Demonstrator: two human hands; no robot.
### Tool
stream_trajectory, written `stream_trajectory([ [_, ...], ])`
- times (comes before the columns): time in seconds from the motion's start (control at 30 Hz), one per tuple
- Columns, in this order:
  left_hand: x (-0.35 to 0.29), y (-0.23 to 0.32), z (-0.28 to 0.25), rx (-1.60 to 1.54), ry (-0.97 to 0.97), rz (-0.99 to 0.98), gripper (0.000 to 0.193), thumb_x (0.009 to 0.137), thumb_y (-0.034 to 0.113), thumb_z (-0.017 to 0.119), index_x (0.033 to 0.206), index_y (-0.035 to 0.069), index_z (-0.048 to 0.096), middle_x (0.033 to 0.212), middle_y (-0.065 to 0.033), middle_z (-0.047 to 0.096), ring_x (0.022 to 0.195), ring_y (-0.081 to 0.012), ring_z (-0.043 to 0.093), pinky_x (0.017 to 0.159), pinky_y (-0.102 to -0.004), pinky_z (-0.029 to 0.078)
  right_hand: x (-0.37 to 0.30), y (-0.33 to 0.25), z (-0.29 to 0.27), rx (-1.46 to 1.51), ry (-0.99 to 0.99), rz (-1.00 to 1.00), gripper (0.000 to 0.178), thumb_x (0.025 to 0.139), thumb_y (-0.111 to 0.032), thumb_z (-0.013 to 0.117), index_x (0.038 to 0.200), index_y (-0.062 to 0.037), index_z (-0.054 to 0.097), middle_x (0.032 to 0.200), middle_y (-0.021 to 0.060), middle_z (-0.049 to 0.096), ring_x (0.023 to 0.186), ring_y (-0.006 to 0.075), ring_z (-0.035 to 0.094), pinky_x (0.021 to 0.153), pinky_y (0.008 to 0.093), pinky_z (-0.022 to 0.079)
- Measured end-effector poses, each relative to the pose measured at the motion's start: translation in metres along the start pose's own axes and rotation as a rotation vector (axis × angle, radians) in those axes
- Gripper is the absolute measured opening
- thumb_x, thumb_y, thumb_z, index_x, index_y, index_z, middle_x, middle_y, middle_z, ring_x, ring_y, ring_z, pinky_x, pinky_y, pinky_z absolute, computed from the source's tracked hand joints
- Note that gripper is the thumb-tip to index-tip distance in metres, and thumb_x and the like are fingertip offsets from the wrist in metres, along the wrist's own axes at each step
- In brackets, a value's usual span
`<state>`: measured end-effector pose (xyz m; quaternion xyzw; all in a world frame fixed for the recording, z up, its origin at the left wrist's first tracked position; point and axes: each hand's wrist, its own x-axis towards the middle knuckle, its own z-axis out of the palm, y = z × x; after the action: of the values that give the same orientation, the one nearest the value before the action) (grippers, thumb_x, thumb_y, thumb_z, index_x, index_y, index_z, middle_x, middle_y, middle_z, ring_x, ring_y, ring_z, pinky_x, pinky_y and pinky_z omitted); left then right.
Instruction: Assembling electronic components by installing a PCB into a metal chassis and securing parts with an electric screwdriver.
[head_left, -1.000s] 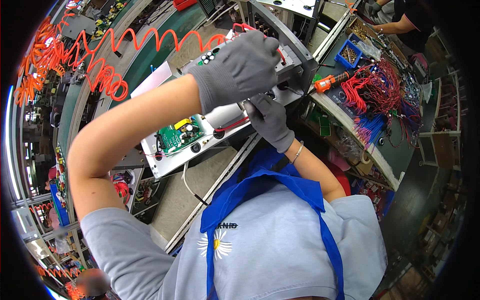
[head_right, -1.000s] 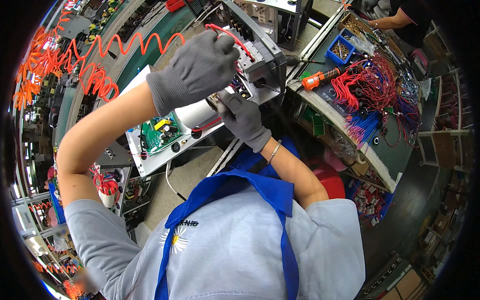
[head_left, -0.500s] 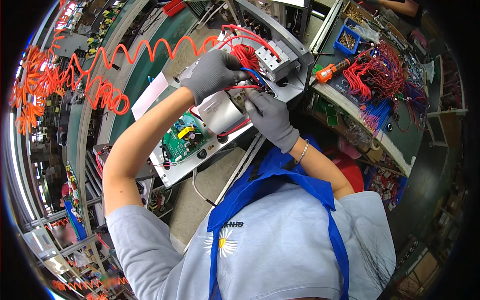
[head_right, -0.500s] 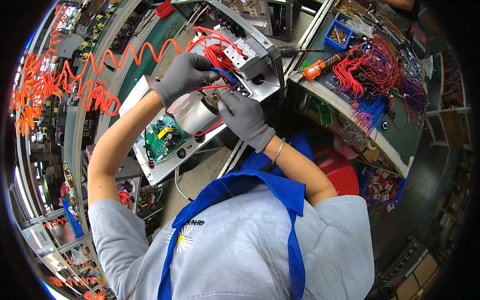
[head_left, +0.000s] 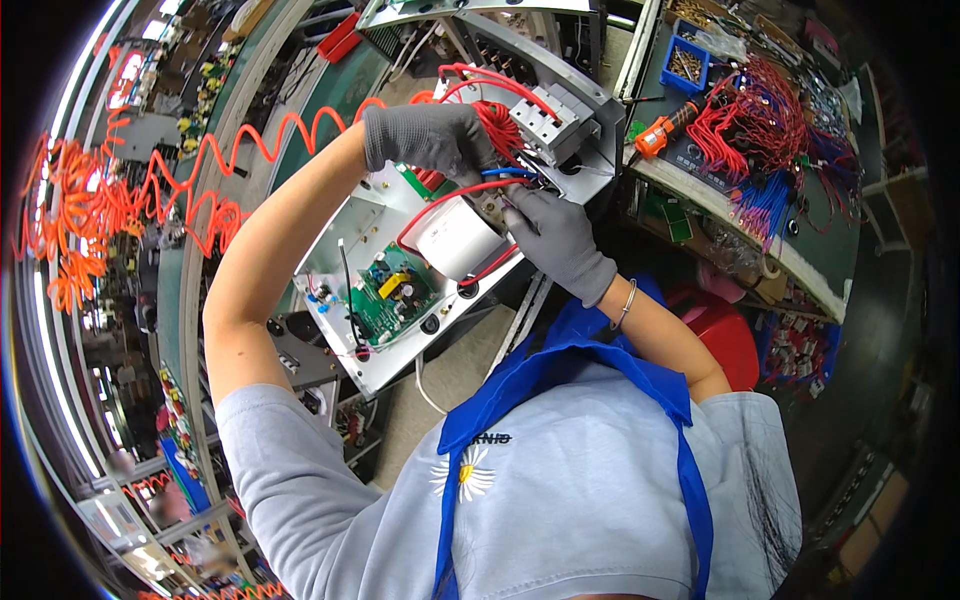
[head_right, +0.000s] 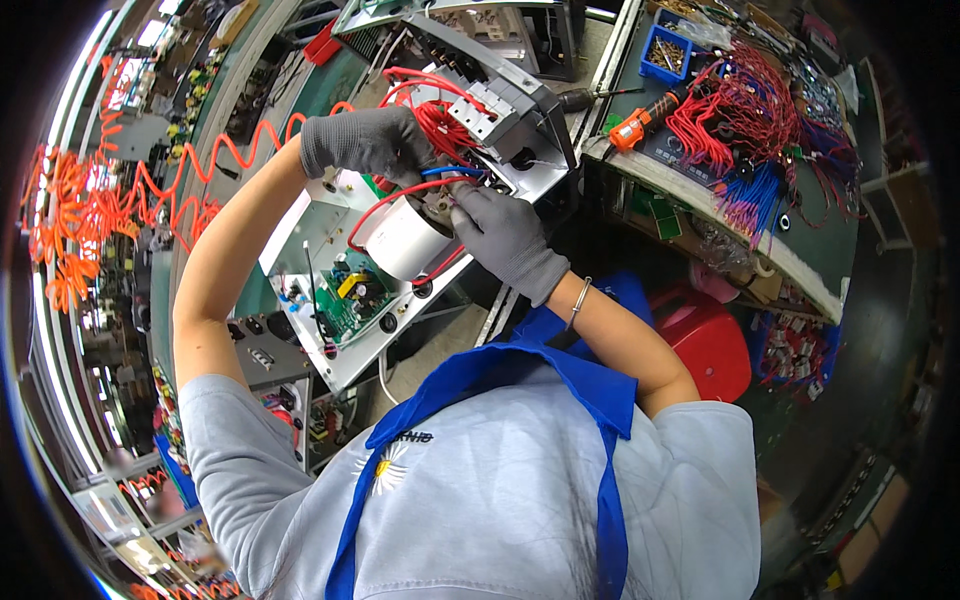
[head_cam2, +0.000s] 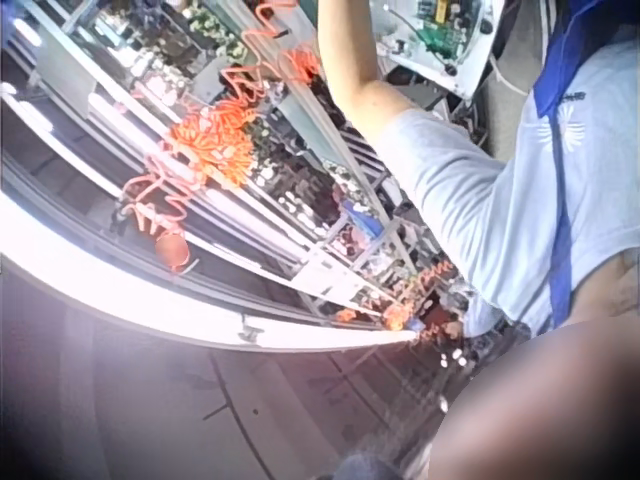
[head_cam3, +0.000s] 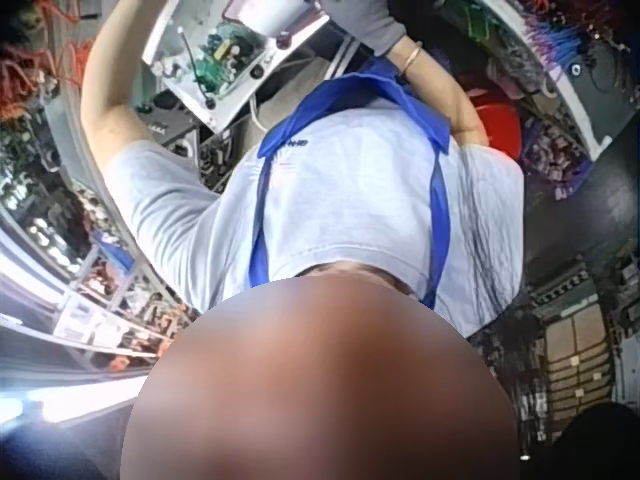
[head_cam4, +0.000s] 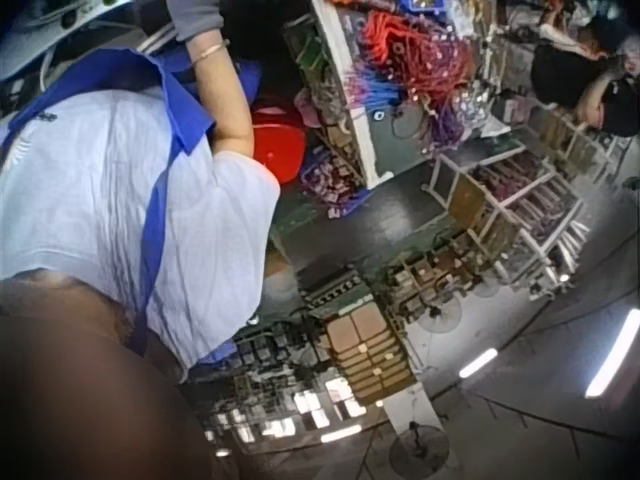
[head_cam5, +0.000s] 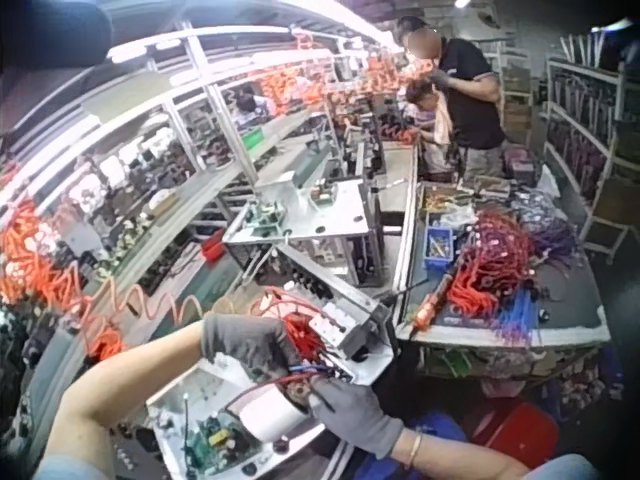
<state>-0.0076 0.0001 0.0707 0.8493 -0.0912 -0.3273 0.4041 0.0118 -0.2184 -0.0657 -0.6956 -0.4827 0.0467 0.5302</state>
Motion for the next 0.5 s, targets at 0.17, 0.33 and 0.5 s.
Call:
stream_trajectory([
  [0.17,0.0,-0.018,0.015,0.166,0.149,0.05,0.014,0.076,0.008,0.076,0.084,-0.001,0.069,0.06,-0.0054,0.053,0.059,-0.0065,0.046,0.053,-0.0281,0.042,-0.002,0.003,0.004,0.033,0.073,0.011,0.022,0.087,-0.018,0.06,0.104,-0.0049,0.064,0.083,0.0158,0.065,0.072,0.0341,0.065,0.065,0.0428,0.054],
  [0.33,0.004,-0.02,0.058,-0.175,0.587,0.027,0.018,0.083,0.013,0.074,0.095,-0.001,0.072,0.07,-0.0047,0.065,0.065,-0.0043,0.054,0.061,-0.0268,0.049,-0.001,-0.001,0.005,0.006,0.028,0.07,0.015,0.087,-0.018,0.059,0.096,-0.0052,0.062,0.08,0.0164,0.064,0.069,0.0347,0.064,0.061,0.0445,0.052],
  [0.5,-0.004,-0.013,0.07,-0.257,0.647,0.001,0.021,0.085,0.012,0.073,0.101,-0.002,0.072,0.078,-0.0019,0.069,0.071,-0.0043,0.059,0.065,-0.0241,0.052,0.004,-0.007,-0.001,-0.029,-0.026,0.114,0.016,0.087,-0.018,0.059,0.096,-0.0056,0.063,0.078,0.0169,0.064,0.069,0.0354,0.064,0.061,0.0445,0.052],
])
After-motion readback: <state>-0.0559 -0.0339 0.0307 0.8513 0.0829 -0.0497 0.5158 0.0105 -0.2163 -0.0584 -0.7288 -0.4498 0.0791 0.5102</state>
